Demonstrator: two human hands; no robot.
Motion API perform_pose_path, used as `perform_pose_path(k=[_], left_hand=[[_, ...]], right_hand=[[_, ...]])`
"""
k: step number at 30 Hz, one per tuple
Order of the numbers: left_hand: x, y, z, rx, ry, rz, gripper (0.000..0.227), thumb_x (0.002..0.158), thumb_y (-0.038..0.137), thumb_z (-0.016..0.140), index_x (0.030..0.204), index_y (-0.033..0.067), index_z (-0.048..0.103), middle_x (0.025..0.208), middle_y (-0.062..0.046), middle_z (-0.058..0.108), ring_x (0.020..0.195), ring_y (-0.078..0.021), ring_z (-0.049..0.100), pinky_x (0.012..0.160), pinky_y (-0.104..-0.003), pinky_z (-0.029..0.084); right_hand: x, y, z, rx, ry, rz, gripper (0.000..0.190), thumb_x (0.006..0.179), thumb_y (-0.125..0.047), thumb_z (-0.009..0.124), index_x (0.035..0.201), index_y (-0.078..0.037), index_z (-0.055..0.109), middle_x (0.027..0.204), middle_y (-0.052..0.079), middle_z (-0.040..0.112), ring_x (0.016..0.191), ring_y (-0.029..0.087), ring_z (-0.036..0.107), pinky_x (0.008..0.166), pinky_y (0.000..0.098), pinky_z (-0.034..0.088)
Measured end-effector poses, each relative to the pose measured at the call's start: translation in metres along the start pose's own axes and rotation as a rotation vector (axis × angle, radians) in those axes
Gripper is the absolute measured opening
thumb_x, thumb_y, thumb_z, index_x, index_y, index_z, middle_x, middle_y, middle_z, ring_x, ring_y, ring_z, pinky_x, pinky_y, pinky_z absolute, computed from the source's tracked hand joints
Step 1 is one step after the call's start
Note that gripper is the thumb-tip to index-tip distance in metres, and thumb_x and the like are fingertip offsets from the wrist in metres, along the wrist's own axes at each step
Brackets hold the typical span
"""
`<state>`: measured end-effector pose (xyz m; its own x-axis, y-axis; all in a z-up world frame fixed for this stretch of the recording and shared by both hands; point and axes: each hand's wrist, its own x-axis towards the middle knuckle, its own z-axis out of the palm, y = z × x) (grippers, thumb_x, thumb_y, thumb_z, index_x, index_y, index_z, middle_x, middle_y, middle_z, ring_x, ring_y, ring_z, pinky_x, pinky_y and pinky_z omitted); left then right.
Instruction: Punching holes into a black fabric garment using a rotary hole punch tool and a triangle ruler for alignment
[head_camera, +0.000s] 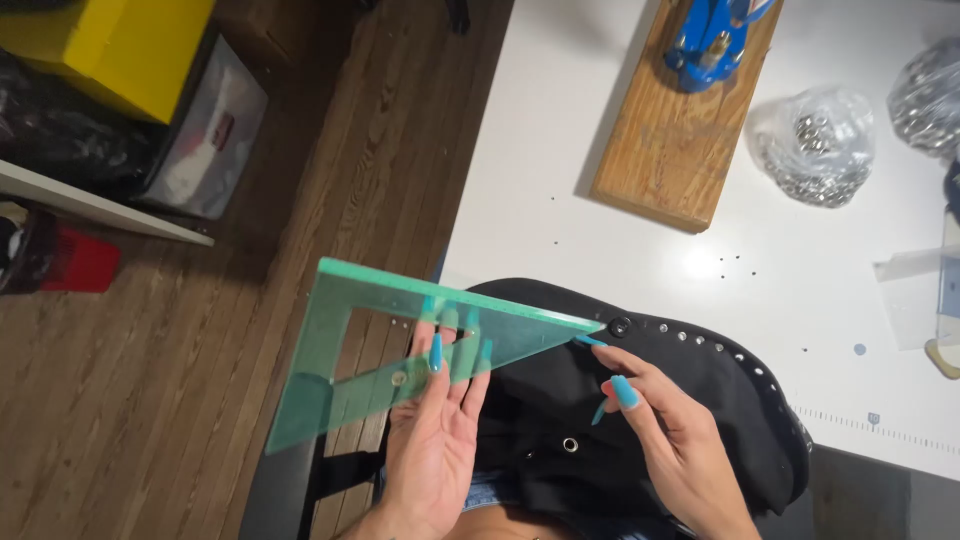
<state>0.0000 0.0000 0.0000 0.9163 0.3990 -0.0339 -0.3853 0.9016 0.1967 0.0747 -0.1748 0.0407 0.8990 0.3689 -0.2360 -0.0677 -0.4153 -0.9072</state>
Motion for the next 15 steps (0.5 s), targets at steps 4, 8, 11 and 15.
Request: perform_pose_path(k=[4,8,11,15], left_hand=[[0.005,0.002,0.029,0.481,0.625,-0.175,0.048,0.079,0.007,0.044,0.127,0.0074,0.041,0.136,-0.011,0.041,0.119,-0.0326,0.044,0.099,-0.045,0.031],[0.017,0.004,0.042,0.497,0.879,-0.214,0.046,0.08,0.003,0.037,0.126,0.0048,0.044,0.13,-0.015,0.05,0.116,-0.0342,0.048,0.1,-0.044,0.034],[0.021,0.007,0.04,0.484,0.899,-0.192,0.045,0.079,0.001,0.038,0.124,0.0035,0.045,0.127,-0.017,0.051,0.113,-0.0356,0.049,0.097,-0.045,0.036],[0.019,0.013,0.037,0.47,0.935,-0.156,0.044,0.078,0.0,0.039,0.122,0.0017,0.047,0.124,-0.019,0.052,0.109,-0.0374,0.05,0.094,-0.047,0.037]], right_hand=[[0.004,0.004,-0.002,0.015,-0.024,-0.002,0.032,0.084,-0.025,0.042,0.067,-0.006,0.062,0.119,0.004,0.061,0.092,0.014,0.065,0.081,0.0262,0.048],[0.009,0.011,-0.004,0.099,-0.028,-0.006,0.032,0.084,-0.022,0.043,0.069,-0.003,0.064,0.119,0.01,0.06,0.111,0.02,0.057,0.09,0.0298,0.044],[0.015,0.016,-0.003,0.18,-0.027,0.032,0.03,0.084,-0.02,0.043,0.072,-0.001,0.064,0.118,0.012,0.06,0.11,0.021,0.057,0.088,0.03,0.044],[0.017,0.024,0.001,0.291,-0.034,0.092,0.028,0.084,-0.017,0.044,0.075,0.001,0.064,0.118,0.014,0.061,0.109,0.022,0.058,0.086,0.0302,0.046]])
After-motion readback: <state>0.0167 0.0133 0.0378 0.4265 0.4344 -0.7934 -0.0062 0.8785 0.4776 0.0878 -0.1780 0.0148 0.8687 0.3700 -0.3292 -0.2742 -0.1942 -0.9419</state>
